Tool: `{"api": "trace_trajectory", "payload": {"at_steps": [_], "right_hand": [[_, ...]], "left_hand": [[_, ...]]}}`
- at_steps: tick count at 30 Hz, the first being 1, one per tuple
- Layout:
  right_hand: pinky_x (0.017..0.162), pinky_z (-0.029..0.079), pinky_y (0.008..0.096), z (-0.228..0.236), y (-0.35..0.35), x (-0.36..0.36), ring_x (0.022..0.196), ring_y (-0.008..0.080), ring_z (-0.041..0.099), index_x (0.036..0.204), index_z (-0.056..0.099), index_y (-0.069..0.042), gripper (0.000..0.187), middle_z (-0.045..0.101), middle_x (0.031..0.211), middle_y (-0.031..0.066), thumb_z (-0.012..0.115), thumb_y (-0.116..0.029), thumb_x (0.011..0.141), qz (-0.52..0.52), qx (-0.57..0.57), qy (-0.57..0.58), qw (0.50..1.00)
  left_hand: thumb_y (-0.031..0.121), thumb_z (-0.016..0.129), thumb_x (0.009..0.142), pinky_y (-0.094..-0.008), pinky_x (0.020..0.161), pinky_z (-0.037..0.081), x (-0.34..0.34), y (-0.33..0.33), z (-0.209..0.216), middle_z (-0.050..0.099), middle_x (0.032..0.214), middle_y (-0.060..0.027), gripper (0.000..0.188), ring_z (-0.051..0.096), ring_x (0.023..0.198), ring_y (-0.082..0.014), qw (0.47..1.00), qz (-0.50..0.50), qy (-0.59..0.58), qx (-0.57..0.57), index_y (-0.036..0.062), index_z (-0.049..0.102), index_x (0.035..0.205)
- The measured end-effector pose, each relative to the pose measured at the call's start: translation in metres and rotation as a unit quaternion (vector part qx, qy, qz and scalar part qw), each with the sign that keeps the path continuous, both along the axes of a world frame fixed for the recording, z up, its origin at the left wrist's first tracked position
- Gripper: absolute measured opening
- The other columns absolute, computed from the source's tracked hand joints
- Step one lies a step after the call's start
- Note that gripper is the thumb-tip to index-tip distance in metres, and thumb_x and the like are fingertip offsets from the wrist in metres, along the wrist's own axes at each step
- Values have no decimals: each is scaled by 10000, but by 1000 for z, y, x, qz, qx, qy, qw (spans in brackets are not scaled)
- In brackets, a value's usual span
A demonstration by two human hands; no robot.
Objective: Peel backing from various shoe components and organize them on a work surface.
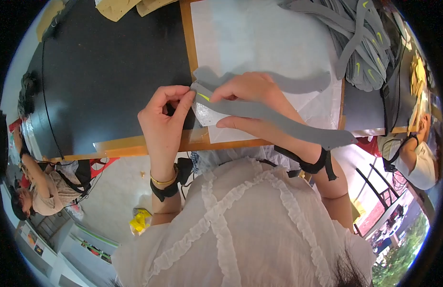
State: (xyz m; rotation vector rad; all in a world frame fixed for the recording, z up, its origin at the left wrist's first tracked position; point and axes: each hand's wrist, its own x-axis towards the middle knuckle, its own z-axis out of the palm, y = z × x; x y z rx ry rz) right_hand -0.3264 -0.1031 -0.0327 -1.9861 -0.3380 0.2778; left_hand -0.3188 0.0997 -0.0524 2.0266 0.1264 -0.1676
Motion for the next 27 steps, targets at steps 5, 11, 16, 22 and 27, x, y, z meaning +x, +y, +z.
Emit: {"api": "trace_trajectory", "payload": {"at_steps": [5,11,16,22,27], "right_hand": [[774,429,338,-4,0,2,774,247,564,883,654,-67,200,624,812,42,761,-113,721,4,-60,-77,995],[737,443,323,1,-30,-31,763,223,569,872,689,-43,114,636,818,57,715,-12,765,-111,-35,58,991],[718,439,320,3,-25,-48,757,211,563,885,696,-39,122,639,800,59,705,8,773,-196,-28,20,980],[725,436,321,-4,-18,-64,746,216,552,947,699,-51,198,631,788,63,700,30,766,-217,-99,-74,968],[678,465,313,-9,-15,-67,749,212,557,1103,682,-60,356,630,780,66,737,6,758,-278,-45,-27,959]], "left_hand": [[57,738,810,-217,607,451,1,-3,-3,676,762,-32,115,555,656,-79,999,-10,-40,28,18,695,910],[81,764,768,-269,631,426,-10,-20,-2,645,735,-36,115,566,624,-118,980,-138,-120,72,72,709,869],[98,770,767,-271,639,409,-13,-27,8,651,747,-25,114,552,628,-119,987,-129,-85,43,75,707,858],[92,779,760,-275,637,434,-24,-28,19,663,767,-36,134,563,638,-132,985,-142,-64,71,62,704,867],[77,775,763,-274,644,447,-27,-29,17,673,782,-38,135,585,677,-143,987,-137,-56,63,62,704,877]]}}
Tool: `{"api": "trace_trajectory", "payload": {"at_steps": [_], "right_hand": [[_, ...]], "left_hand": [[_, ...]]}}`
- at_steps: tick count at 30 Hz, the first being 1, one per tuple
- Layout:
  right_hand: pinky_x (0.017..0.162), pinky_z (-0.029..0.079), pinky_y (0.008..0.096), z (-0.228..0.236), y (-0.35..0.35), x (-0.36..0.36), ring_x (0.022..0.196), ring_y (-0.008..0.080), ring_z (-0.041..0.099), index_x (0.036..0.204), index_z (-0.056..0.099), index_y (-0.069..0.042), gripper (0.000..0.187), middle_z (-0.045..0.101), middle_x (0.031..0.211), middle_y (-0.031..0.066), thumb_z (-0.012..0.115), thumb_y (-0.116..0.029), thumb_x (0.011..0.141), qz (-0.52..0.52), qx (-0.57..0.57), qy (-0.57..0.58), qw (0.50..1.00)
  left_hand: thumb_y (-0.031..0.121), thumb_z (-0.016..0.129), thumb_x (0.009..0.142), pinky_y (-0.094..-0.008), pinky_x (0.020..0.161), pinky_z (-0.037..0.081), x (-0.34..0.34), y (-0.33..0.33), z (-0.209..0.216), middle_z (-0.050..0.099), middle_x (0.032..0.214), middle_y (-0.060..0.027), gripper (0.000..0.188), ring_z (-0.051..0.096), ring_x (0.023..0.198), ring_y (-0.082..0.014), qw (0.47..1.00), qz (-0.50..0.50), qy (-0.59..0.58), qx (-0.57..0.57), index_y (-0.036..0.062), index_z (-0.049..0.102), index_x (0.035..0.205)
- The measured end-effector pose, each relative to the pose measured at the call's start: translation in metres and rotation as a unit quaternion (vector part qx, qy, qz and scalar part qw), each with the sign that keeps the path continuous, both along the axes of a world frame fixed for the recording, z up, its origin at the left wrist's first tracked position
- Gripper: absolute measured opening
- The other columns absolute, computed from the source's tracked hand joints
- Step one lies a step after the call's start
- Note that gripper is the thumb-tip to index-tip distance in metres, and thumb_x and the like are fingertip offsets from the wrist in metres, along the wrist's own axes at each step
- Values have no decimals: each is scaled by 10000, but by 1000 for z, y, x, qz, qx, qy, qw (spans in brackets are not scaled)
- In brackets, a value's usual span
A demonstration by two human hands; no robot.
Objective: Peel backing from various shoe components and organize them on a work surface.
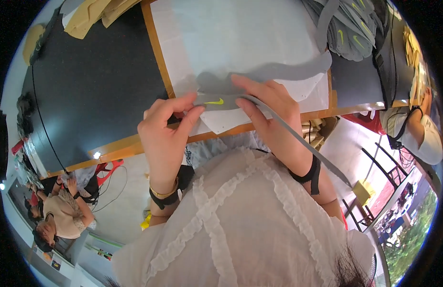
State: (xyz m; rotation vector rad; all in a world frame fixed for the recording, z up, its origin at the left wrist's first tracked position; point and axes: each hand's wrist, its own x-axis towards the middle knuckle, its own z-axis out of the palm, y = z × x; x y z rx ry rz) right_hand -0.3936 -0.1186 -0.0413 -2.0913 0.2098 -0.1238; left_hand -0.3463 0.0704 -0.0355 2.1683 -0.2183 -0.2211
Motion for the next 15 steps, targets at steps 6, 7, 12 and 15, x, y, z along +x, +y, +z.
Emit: {"api": "trace_trajectory", "payload": {"at_steps": [6,7,12,15], "right_hand": [[628,473,311,6,-6,-7,730,211,575,1082,682,-50,395,634,806,73,783,-8,703,25,48,10,998],[628,473,311,4,-8,-7,730,211,575,1082,682,-50,395,634,806,73,783,-8,703,24,49,10,998],[607,464,297,8,-6,-5,724,212,581,881,650,-11,208,599,764,78,784,-5,722,33,38,-15,999],[595,459,298,7,-6,-3,714,211,578,826,617,-1,175,588,763,83,769,10,741,59,40,-29,997]], "left_hand": [[115,761,763,-324,762,420,-6,3,4,687,811,18,151,603,787,-182,996,-53,-67,6,112,664,879],[99,754,767,-332,772,433,-6,3,3,676,875,-6,140,604,812,-201,998,-46,-44,5,101,651,862],[56,735,780,-367,783,467,-10,-2,14,609,1043,-79,145,604,872,-249,999,-39,-10,0,61,612,855],[42,730,783,-367,766,478,-10,1,14,569,1049,-101,151,607,879,-250,999,-43,-4,1,50,604,866]]}}
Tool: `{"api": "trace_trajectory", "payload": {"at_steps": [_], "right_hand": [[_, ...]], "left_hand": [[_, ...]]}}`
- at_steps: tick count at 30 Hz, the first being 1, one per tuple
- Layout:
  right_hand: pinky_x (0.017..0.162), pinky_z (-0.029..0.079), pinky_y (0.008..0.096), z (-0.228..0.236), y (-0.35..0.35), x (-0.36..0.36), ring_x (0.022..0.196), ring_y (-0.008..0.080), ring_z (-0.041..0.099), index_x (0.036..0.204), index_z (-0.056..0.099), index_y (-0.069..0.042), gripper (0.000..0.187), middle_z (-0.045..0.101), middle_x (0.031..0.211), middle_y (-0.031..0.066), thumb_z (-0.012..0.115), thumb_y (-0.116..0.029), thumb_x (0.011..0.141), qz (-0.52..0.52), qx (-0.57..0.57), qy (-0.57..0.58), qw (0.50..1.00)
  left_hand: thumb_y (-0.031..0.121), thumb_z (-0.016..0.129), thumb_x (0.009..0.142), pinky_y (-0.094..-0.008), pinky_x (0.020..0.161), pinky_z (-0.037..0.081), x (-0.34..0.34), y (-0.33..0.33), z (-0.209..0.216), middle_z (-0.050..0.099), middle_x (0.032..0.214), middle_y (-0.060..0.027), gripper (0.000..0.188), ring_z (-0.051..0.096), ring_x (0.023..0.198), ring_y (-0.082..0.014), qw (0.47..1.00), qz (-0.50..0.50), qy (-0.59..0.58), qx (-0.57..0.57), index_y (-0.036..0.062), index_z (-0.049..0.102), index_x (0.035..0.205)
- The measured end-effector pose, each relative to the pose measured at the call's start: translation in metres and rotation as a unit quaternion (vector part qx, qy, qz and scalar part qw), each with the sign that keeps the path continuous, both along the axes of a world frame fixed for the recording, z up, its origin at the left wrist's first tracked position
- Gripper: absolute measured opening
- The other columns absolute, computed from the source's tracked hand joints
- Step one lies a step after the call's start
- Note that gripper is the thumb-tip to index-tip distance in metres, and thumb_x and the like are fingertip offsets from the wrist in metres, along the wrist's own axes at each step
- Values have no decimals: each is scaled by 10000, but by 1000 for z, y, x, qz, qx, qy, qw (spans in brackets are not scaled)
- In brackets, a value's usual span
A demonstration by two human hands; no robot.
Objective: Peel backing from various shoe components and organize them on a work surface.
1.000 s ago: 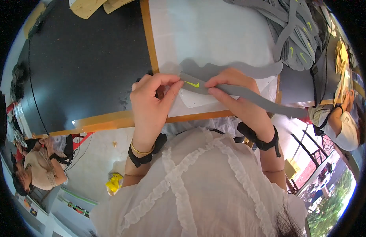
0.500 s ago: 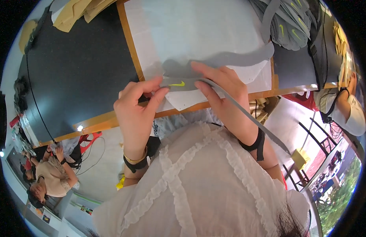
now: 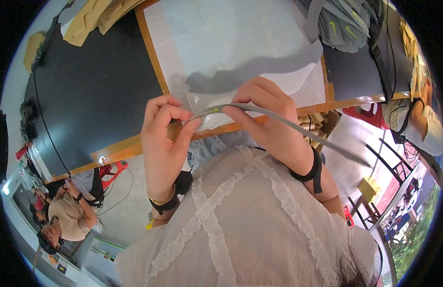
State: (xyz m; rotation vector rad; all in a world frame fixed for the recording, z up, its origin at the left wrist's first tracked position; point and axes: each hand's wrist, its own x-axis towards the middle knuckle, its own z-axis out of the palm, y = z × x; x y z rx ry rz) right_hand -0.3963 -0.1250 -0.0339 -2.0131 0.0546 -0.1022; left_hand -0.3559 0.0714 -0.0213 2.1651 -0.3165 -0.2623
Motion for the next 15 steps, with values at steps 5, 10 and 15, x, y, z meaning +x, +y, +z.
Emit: {"api": "trace_trajectory", "payload": {"at_steps": [5,10,15], "right_hand": [[666,434,337,-3,3,4,742,243,565,806,607,-15,160,598,799,70,757,-42,755,-7,-28,-6,1000],[720,395,361,-15,8,13,785,267,543,798,616,-39,156,604,818,47,748,-117,765,-36,-89,-20,995],[709,395,369,-15,7,11,796,262,542,783,627,-57,133,588,799,35,743,-117,761,-18,-100,-30,994]], "left_hand": [[116,681,860,-277,738,436,9,4,5,572,977,-95,161,549,838,-169,993,12,115,-34,-18,595,882],[137,652,898,-268,716,430,12,0,-15,565,943,-81,169,531,792,-156,996,52,78,-3,-25,606,908],[132,645,909,-265,707,431,9,-2,-26,552,920,-71,161,522,776,-149,998,44,-26,43,-24,607,907]]}}
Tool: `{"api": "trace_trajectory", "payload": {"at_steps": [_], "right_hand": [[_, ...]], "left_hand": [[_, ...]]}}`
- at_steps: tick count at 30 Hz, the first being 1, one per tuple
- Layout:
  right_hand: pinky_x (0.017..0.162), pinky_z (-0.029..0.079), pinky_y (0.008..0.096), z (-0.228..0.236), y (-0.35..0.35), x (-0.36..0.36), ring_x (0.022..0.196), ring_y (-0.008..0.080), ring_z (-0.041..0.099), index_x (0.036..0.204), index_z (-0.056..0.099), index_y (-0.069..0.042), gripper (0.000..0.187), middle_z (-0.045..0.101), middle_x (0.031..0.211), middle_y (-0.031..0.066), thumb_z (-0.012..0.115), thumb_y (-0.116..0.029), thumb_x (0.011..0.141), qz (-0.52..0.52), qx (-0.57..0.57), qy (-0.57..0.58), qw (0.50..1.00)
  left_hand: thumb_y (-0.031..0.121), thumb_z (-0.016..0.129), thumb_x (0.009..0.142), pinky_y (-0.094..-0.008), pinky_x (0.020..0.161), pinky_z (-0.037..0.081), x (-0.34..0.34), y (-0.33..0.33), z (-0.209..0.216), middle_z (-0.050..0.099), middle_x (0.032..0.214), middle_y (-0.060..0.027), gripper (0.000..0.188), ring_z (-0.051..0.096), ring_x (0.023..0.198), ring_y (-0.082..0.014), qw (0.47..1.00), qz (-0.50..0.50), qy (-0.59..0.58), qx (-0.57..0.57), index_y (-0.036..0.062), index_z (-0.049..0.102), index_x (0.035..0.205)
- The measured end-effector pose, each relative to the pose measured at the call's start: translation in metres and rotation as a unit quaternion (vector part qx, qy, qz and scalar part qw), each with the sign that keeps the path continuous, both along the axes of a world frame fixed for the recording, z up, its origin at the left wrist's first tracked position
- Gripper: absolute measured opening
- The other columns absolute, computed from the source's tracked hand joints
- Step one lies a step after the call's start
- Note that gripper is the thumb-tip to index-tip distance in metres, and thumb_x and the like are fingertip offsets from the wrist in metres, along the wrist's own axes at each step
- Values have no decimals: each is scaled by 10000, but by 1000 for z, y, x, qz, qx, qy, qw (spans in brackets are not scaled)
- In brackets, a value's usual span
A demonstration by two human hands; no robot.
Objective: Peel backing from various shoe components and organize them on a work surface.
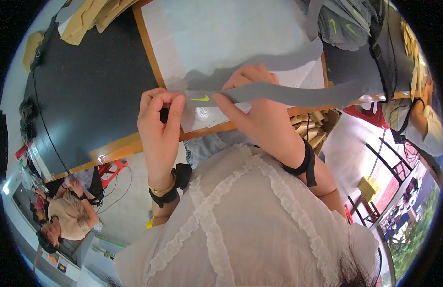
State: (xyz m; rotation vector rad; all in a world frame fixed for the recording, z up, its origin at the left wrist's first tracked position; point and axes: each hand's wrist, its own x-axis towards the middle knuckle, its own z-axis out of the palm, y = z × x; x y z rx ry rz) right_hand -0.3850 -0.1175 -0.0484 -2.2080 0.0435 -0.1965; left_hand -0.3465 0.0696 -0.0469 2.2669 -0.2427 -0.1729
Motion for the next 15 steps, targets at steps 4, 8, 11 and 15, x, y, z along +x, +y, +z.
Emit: {"api": "trace_trajectory", "payload": {"at_steps": [4,8,11,15], "right_hand": [[708,396,367,3,-5,-3,787,264,537,780,627,-60,126,587,797,36,741,-110,758,12,-22,-1,1000],[680,394,358,2,-8,-8,752,254,527,771,624,-60,141,581,774,36,754,-107,748,29,21,-23,999],[665,391,351,1,-12,-14,730,245,524,771,624,-60,150,577,756,36,763,-110,744,53,52,-39,996],[669,391,345,3,-17,-21,719,234,527,778,630,-62,150,578,750,29,766,-117,749,61,57,-29,996]], "left_hand": [[118,644,908,-261,699,426,-2,-3,5,546,914,-69,154,517,774,-146,998,13,41,-51,-22,590,872],[109,639,909,-245,683,409,0,0,7,541,914,-63,155,511,771,-139,996,-16,60,-57,-16,572,847],[113,632,914,-247,690,404,-2,0,8,537,916,-64,153,511,781,-143,994,-23,88,-65,-9,572,842],[122,627,919,-259,705,407,-5,0,7,536,920,-67,155,511,793,-145,997,-46,48,-46,-3,575,843]]}}
